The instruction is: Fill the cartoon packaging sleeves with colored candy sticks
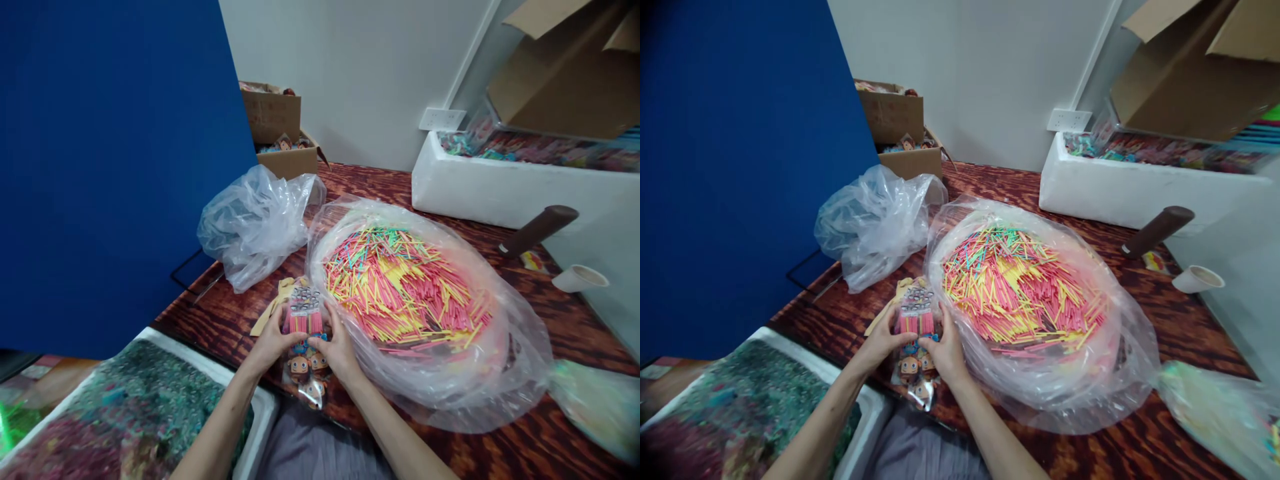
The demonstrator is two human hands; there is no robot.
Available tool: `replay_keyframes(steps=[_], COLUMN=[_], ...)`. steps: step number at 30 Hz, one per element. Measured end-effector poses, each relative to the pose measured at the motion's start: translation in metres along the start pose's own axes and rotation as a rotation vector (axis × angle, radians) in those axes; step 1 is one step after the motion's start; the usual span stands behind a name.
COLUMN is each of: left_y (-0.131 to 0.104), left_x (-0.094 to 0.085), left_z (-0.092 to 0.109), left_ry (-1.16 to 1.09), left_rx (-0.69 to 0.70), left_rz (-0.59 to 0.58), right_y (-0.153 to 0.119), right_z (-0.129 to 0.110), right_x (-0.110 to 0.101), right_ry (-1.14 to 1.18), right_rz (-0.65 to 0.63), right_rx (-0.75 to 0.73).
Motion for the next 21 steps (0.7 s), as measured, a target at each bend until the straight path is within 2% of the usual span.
replay_keyframes(steps=[5,8,11,13,15,18,21], left_y=[-0.023,-0.031,-0.036,-0.039,-0.042,-0.046,-0.051], left_x=[0.005,0.004,-0.001,-0.005,-0.003,0.009,0.017], left_z=[-0.003,0.018,0.045,0.053,0.050,0.035,0.027], left_ry=[-0.179,-0.192,-0.179,-0.166,-0.136,-0.076,-0.036], left_rx=[-0.046,-0.008,0.044,0.071,0.075,0.098,0.166], left_rz=[0.090,0.116,0.126,0.144,0.146,0.086,0.066], right_y=[-0.008,-0.008,-0.011,-0.015,-0.021,-0.027,-0.030], right_z=[-0.006,-0.030,-0.068,-0.085,-0.084,-0.062,-0.052], right_x=[0.008,0.013,0.022,0.023,0.020,0.012,0.010], right_ry=[0.040,0.071,0.040,-0.035,-0.110,-0.147,-0.240], right_rz=[-0.155,-0.200,-0.297,-0.324,-0.320,-0.300,-0.314], right_rx=[0.076,0.036,-0.099,-0.202,-0.229,-0.202,-0.263])
Point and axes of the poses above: each hand's wrist, its own y-axis towards the middle knuckle, its own x-axis out of the palm, z = x × y, the point moved 6 cm from there along y, towards the middle knuckle, and after that the axes turned 8 degrees about y, right-handed, at the moved point
